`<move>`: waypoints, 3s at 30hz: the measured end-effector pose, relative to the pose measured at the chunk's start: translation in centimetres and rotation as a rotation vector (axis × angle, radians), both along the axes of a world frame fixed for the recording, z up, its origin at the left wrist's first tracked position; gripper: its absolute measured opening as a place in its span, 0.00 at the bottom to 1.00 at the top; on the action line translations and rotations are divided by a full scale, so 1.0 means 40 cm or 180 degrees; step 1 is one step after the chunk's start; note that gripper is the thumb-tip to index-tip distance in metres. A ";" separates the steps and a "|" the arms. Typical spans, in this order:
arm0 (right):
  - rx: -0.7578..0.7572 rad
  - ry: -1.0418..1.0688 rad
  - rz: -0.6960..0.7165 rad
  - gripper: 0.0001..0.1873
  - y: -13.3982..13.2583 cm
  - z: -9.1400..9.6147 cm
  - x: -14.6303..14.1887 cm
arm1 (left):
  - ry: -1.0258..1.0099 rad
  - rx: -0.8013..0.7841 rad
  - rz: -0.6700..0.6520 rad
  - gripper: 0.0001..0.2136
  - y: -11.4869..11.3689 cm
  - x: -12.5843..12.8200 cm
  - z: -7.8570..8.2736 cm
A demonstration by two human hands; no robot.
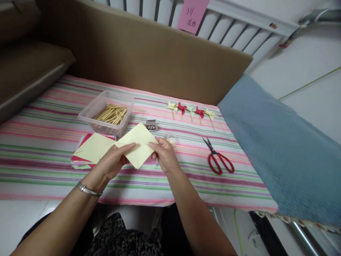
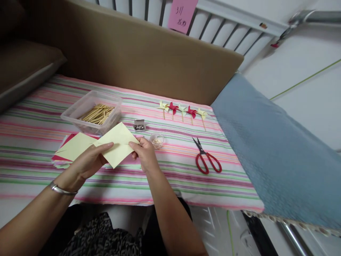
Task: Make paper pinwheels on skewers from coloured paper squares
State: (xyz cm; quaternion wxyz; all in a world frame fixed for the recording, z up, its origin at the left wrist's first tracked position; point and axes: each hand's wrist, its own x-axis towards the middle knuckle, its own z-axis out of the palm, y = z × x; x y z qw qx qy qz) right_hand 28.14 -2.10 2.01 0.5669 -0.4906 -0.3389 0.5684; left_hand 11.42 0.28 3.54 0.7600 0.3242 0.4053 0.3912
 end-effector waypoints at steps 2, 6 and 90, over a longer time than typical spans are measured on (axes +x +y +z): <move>0.0064 -0.0202 0.0070 0.13 0.003 -0.007 0.000 | 0.0088 0.0052 0.0041 0.22 0.000 0.004 -0.005; 0.0526 -0.1136 -0.0594 0.18 -0.001 -0.010 -0.004 | 0.0170 0.0154 0.0590 0.24 0.005 0.011 -0.009; 0.1017 -0.2649 -0.0465 0.05 -0.026 -0.019 -0.048 | 0.0117 0.0361 0.0563 0.17 -0.025 0.051 -0.032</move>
